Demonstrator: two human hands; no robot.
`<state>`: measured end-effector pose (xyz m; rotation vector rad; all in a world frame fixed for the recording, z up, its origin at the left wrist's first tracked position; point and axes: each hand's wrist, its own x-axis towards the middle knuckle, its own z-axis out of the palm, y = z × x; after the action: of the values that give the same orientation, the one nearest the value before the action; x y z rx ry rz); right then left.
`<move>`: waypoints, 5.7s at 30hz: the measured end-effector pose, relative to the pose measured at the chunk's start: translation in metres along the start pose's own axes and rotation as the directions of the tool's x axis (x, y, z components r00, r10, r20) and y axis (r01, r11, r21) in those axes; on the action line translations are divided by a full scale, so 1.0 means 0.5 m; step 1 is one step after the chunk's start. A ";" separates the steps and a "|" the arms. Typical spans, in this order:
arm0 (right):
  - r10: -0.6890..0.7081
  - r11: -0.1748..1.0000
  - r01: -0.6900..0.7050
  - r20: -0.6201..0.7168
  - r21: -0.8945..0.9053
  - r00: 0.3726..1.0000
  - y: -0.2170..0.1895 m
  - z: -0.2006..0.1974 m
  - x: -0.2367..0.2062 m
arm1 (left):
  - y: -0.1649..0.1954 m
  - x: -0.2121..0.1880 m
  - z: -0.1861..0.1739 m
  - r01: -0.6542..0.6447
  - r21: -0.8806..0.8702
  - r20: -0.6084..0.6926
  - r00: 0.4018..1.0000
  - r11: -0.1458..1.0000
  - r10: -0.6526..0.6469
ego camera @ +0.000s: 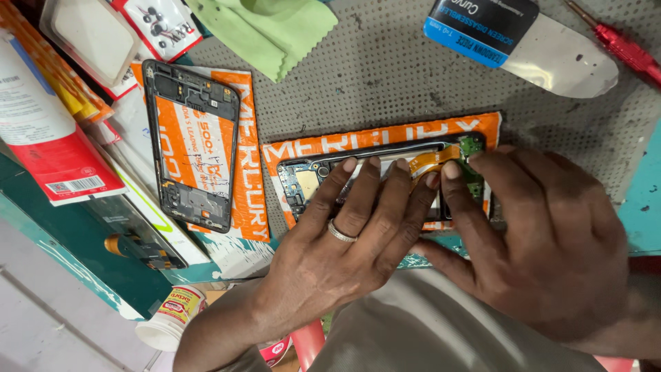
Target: The person works on a disassembled smartphone on a repair bench, pressing the motherboard and flex cables into a new frame and connecting connectors by hand. They then hold the empty phone frame and clean its interior edges with a small brush.
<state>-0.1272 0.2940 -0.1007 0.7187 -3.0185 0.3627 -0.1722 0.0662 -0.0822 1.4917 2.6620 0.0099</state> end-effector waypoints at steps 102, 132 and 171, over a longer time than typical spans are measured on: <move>-0.029 0.947 0.008 0.061 0.322 0.998 -0.044 -0.007 -0.081 | 0.016 -0.223 0.006 0.249 -0.522 -0.068 0.941 0.816 -0.331; -0.325 0.946 0.325 0.034 0.013 0.945 -0.053 0.003 -0.020 | 0.058 -0.224 0.001 0.211 -0.378 0.078 0.978 0.902 -0.196; -0.152 0.955 0.189 -0.174 0.227 0.973 0.030 0.065 -0.001 | -0.032 -0.013 0.033 0.072 -0.322 -0.037 0.995 0.944 -0.089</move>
<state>-0.1322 0.3000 -0.1357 0.9125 -2.7688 0.7525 -0.1809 0.0518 -0.0990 1.2948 2.5975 0.4578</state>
